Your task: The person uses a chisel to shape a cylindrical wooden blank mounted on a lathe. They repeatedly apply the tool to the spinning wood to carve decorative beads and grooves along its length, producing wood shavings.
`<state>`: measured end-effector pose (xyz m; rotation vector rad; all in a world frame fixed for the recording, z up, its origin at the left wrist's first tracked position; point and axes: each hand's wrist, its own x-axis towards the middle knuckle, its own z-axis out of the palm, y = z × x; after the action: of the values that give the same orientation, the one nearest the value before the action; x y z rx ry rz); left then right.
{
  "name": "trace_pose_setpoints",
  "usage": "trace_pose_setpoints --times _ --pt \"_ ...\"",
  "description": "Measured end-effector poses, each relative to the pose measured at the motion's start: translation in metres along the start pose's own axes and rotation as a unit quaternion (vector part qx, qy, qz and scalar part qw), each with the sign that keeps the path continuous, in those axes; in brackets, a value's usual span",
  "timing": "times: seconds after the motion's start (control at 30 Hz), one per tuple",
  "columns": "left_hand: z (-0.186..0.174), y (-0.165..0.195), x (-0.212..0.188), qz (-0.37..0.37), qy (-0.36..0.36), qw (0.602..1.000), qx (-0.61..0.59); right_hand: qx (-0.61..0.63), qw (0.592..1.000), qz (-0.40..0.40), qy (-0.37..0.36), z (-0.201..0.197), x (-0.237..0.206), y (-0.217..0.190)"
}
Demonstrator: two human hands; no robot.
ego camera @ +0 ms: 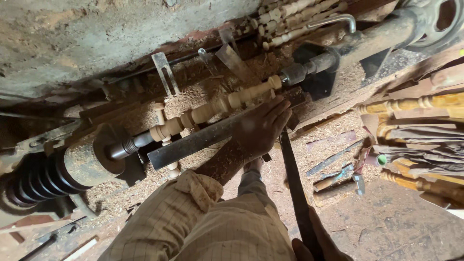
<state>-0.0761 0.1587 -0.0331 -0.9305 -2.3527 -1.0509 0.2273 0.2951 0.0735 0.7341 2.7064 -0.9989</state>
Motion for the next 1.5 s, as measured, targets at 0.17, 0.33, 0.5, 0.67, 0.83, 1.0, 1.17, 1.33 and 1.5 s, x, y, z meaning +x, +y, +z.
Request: trace_pose_setpoints --times 0.17,0.33,0.5,0.67,0.83,1.0,1.17,1.33,1.5 --pt "-0.021 -0.002 0.008 0.086 -0.026 0.994 0.056 0.016 1.000 -0.009 0.017 0.005 -0.010 -0.011" --pt "0.028 0.001 -0.004 -0.081 0.009 0.973 -0.214 0.017 1.000 -0.003 0.021 0.008 -0.016 -0.003" --pt "0.070 0.004 -0.030 -0.216 0.038 0.904 -0.366 0.003 1.000 0.005 0.005 -0.001 -0.005 -0.001" --pt "0.068 0.002 -0.027 -0.232 0.058 0.846 -0.477 -0.038 0.999 0.031 -0.018 -0.023 0.013 -0.005" --pt "0.014 -0.015 -0.015 0.005 -0.127 0.992 0.023 -0.047 0.996 0.065 -0.033 -0.028 0.005 -0.005" --pt "0.000 -0.003 0.007 -0.034 -0.129 0.988 -0.084 0.011 1.000 -0.007 0.018 -0.004 0.000 -0.004" --pt "-0.012 -0.003 0.001 -0.090 -0.093 0.979 -0.160 0.007 1.000 0.014 0.017 0.005 0.005 -0.012" --pt "-0.013 -0.009 0.002 0.019 -0.130 0.991 0.016 -0.018 0.999 0.038 0.012 -0.006 0.004 -0.020" --pt "-0.015 -0.002 0.010 -0.008 -0.113 0.994 0.006 -0.037 0.993 0.098 -0.047 -0.014 0.009 -0.018"
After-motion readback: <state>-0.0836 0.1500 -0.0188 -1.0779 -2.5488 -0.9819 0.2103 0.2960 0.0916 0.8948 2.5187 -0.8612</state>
